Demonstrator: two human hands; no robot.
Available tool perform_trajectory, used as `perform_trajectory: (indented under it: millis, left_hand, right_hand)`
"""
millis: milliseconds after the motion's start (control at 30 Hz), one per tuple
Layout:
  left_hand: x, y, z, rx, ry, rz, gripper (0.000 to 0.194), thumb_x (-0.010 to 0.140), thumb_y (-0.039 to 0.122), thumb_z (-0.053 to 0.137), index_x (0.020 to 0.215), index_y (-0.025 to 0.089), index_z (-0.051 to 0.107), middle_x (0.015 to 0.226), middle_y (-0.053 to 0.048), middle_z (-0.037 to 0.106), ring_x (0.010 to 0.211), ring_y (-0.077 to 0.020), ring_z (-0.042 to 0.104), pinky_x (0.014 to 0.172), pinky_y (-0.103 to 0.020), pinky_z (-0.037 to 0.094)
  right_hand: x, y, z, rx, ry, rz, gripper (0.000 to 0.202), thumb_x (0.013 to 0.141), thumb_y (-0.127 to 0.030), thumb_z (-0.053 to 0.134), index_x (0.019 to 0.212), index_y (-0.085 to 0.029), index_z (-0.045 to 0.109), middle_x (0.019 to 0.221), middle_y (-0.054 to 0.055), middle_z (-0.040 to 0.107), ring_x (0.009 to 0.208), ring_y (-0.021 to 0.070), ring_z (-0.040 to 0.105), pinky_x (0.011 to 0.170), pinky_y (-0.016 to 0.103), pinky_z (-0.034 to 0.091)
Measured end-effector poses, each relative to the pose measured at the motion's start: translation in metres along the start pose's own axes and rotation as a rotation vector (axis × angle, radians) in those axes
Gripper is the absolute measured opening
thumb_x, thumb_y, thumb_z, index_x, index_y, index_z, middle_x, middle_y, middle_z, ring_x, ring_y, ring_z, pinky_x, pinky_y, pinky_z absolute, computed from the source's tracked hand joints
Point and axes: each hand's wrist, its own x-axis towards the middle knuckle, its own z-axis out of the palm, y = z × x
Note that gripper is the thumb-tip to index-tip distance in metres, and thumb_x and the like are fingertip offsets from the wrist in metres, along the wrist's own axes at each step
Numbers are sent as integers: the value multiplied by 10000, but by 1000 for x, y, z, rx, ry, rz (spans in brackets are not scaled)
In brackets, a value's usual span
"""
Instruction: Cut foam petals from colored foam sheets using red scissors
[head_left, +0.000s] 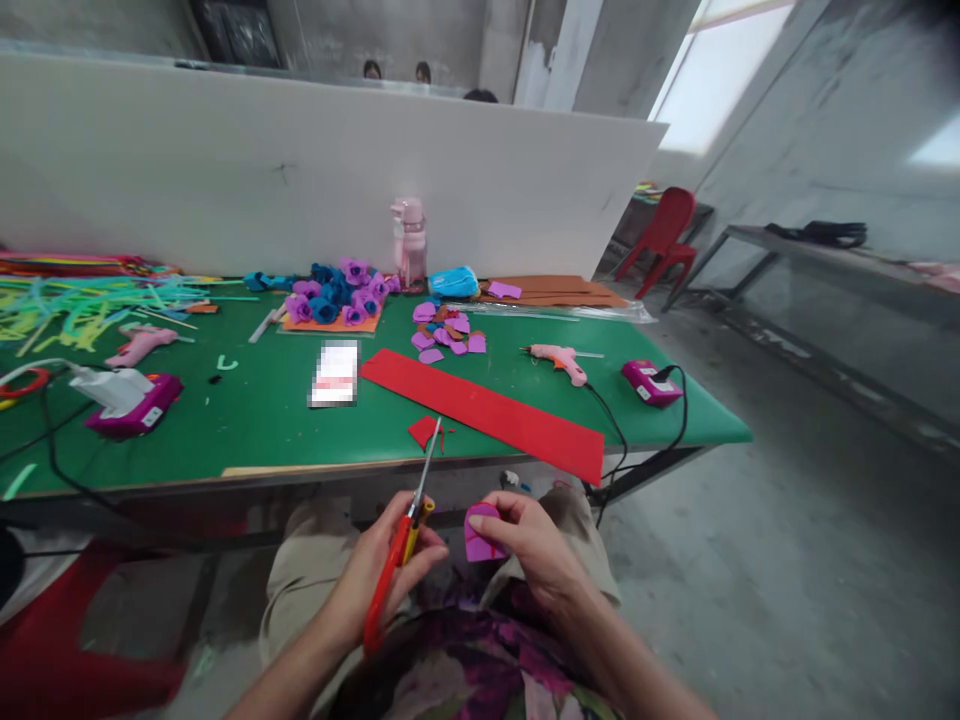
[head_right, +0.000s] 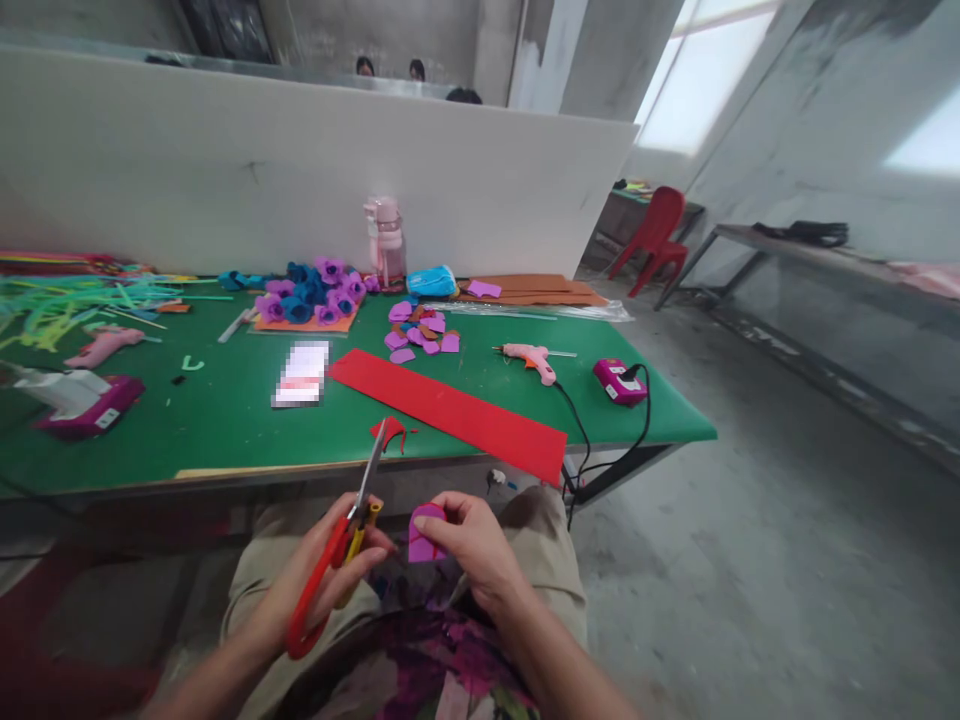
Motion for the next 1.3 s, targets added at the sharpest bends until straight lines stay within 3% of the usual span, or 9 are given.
perform_trajectory:
  millis: [233,400,533,600,733,867,1033,1200,1300]
  left_hand:
    - [10,-13,34,-274,151,-17,449,679,207,666,1071,212,445,735,47,582,681,-114,594,672,-222,473]
    - [10,-16,34,-227,250,-21,428,683,215,645,1064,219,449,738,56,564,667,-105,567,650,-212,467]
    - [9,-17,31,-188,295,-31,441,689,233,646,1078,210,441,765,45,562,709,-116,579,702,-239,482]
    - [9,-17,32,-194,328,-21,436,693,252,652,1071,208,439,776,40,566,714,-119,586,707,-243,488]
    - [10,-17,39,-189,412,16,419,715,295,652,1069,211,444,794,31,586,714,-122,607,699,-238,496]
    - [10,-22,47,-156,455,25,430,742,300,639,1109,218,429,817,21,607,726,-129,626,700,-244,500]
    - [7,-19,33,-121,335,57,440,758,315,639,1119,215,408,829,4,639,770,-152,647,762,-286,494]
    - [7,-1,2,39,85,76,446,727,281,649,1098,212,411,852,-24,670,816,-173,648,783,-305,480]
    - [9,3,-4,77,-57,54,446,713,257,635,1097,216,412,807,2,647,754,-153,632,727,-273,482]
  right_hand:
    - [2,9,11,6,-24,-1,290,547,-369,807,645,-159,632,561,-35,606,496,89,479,516,219,351]
    - [9,12,2,124,-1,3,472,714,-604,603,672,-145,701,600,32,658,578,137,562,618,256,422]
    - [11,14,-4,183,-17,30,577,749,-668,505,712,-133,719,680,69,686,639,152,586,661,260,428]
    - [9,16,-1,177,-47,26,492,722,-625,584,749,-149,706,681,43,678,634,145,579,653,253,422]
    - [4,20,10,140,-32,-61,322,562,-360,820,786,-188,666,735,-10,676,691,134,583,690,235,418]
    - [6,24,14,188,-6,-61,260,605,-367,785,727,-174,661,713,8,676,699,147,589,699,254,428]
    - [6,14,3,72,37,-44,248,584,-371,767,667,-170,649,608,-18,623,547,114,503,552,233,372]
    - [-1,0,-4,-467,-147,-149,70,632,-230,655,597,-170,649,549,-37,572,555,116,473,563,235,352]
    - [-6,-3,-1,-670,-223,-212,87,655,-194,593,607,-173,663,552,-36,576,563,119,475,569,235,352]
